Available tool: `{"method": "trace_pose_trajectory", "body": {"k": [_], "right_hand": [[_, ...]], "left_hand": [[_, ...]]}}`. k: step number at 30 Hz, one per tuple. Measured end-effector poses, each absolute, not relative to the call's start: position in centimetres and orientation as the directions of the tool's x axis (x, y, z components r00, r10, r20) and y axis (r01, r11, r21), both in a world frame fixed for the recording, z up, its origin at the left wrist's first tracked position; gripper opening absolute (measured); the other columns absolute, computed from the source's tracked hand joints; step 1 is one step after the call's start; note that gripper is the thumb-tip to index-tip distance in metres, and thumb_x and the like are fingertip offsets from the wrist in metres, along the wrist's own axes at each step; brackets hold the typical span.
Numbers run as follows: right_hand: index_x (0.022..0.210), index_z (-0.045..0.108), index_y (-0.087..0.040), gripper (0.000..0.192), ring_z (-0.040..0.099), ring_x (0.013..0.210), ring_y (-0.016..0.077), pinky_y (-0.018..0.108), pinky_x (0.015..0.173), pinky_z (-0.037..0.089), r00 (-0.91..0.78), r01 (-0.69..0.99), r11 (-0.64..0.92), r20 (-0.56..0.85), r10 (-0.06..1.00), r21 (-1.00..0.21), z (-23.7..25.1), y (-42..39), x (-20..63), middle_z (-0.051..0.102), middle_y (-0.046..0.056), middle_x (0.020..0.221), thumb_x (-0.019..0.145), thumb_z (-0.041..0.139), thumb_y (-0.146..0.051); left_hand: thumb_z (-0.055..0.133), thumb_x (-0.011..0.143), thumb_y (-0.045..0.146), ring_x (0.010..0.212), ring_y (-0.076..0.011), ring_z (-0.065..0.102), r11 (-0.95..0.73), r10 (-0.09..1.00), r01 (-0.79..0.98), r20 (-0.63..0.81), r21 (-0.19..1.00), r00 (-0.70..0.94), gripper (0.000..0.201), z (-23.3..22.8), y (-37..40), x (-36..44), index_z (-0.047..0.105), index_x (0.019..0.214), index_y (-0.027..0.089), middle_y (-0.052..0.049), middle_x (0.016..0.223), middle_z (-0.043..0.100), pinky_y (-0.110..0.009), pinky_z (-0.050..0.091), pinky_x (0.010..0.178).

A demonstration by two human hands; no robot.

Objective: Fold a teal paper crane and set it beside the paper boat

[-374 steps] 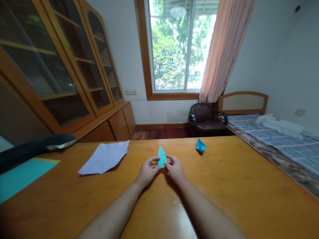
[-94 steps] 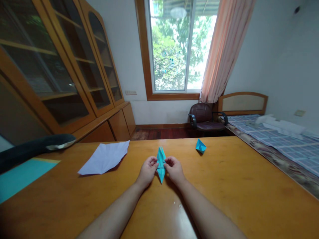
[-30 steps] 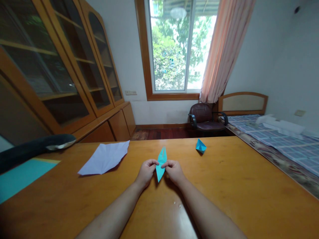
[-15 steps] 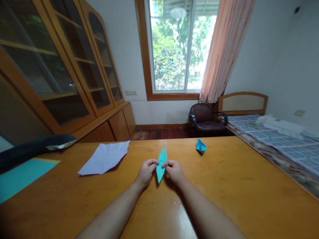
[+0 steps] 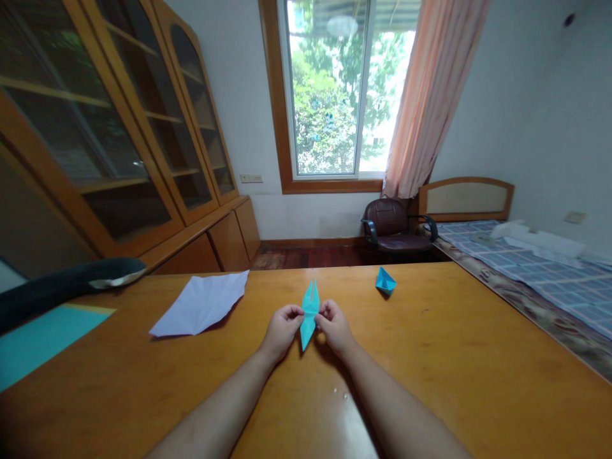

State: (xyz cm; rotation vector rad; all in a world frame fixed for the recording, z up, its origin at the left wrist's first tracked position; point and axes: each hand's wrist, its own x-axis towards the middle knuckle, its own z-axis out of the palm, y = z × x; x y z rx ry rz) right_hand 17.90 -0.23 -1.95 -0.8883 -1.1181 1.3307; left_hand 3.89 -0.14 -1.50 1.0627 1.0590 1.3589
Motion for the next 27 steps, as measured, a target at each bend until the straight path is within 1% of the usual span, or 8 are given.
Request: {"method": "trace_pose_trajectory", "body": {"k": [2, 4, 6, 10, 16, 22, 27], "right_hand": [[0.072, 0.043, -0.023, 0.036, 0.044, 0.046, 0.0086, 0.020, 0.047, 0.035, -0.068, -0.250, 0.056, 0.076, 0.995, -0.967, -2.2, 0.0, 17.8, 0.047, -0.009, 0.053, 0.061, 0.072, -0.041], [0.077, 0.045, -0.023, 0.040, 0.044, 0.046, 0.0089, 0.021, 0.046, 0.036, -0.067, -0.216, 0.044, 0.060, 0.996, -0.975, -2.5, 0.2, 17.7, 0.048, -0.009, 0.053, 0.062, 0.072, -0.048], [0.083, 0.049, -0.022, 0.043, 0.045, 0.047, 0.0093, 0.021, 0.046, 0.036, -0.092, -0.193, 0.040, 0.058, 0.994, -0.980, -2.7, 0.4, 17.7, 0.050, -0.008, 0.055, 0.063, 0.072, -0.052], [0.085, 0.053, -0.020, 0.042, 0.047, 0.050, 0.0101, 0.022, 0.049, 0.038, -0.143, -0.194, 0.039, 0.067, 0.987, -0.980, -2.7, 0.4, 17.8, 0.053, -0.006, 0.058, 0.063, 0.073, -0.049], [0.083, 0.058, -0.019, 0.036, 0.051, 0.056, 0.0113, 0.022, 0.054, 0.041, -0.146, -0.202, 0.055, 0.085, 0.986, -0.978, -3.1, 0.5, 17.8, 0.058, -0.003, 0.065, 0.062, 0.075, -0.044], [0.078, 0.057, -0.019, 0.034, 0.049, 0.055, 0.0115, 0.022, 0.051, 0.039, -0.154, -0.144, 0.084, 0.106, 0.982, -0.986, -3.9, 0.9, 17.9, 0.057, -0.003, 0.063, 0.064, 0.073, -0.046], [0.077, 0.057, -0.018, 0.031, 0.045, 0.052, 0.0099, 0.022, 0.051, 0.037, -0.176, -0.142, 0.088, 0.113, 0.978, -0.986, -3.7, 0.8, 17.8, 0.055, -0.004, 0.061, 0.064, 0.072, -0.042]], "left_hand": [[0.068, 0.057, 0.019, 0.056, -0.0101, 0.053, -0.071, 0.997, -0.214, 0.062, 0.974, -0.047, 0.010, -1.7, 0.0, 3.9, 0.060, 0.061, 0.015, 0.003, 0.058, 0.060, -0.020, 0.044, 0.057], [0.068, 0.057, 0.019, 0.055, -0.0094, 0.051, -0.083, 0.996, -0.219, 0.075, 0.972, -0.043, 0.012, -1.8, 0.0, 3.9, 0.057, 0.060, 0.015, 0.004, 0.057, 0.058, -0.020, 0.042, 0.055], [0.069, 0.057, 0.019, 0.055, -0.0092, 0.050, -0.085, 0.996, -0.219, 0.080, 0.972, -0.032, 0.014, -1.8, 0.0, 3.9, 0.056, 0.060, 0.015, 0.004, 0.057, 0.056, -0.020, 0.042, 0.054], [0.068, 0.057, 0.018, 0.055, -0.0091, 0.049, -0.095, 0.995, -0.202, 0.092, 0.975, -0.026, 0.015, -1.8, -0.1, 3.9, 0.054, 0.060, 0.016, 0.004, 0.057, 0.055, -0.020, 0.041, 0.054], [0.068, 0.057, 0.019, 0.055, -0.0093, 0.049, -0.101, 0.995, -0.185, 0.096, 0.978, -0.033, 0.014, -1.9, 0.0, 3.8, 0.054, 0.060, 0.016, 0.004, 0.057, 0.055, -0.020, 0.041, 0.054], [0.068, 0.056, 0.019, 0.055, -0.0094, 0.049, -0.100, 0.995, -0.175, 0.096, 0.980, -0.031, 0.015, -1.8, 0.0, 3.7, 0.054, 0.060, 0.016, 0.004, 0.057, 0.054, -0.020, 0.040, 0.054], [0.073, 0.057, 0.023, 0.054, -0.0092, 0.048, -0.088, 0.996, -0.161, 0.084, 0.983, -0.030, 0.022, -1.9, -0.1, 3.7, 0.053, 0.062, 0.016, 0.005, 0.057, 0.053, -0.020, 0.039, 0.052]]}}
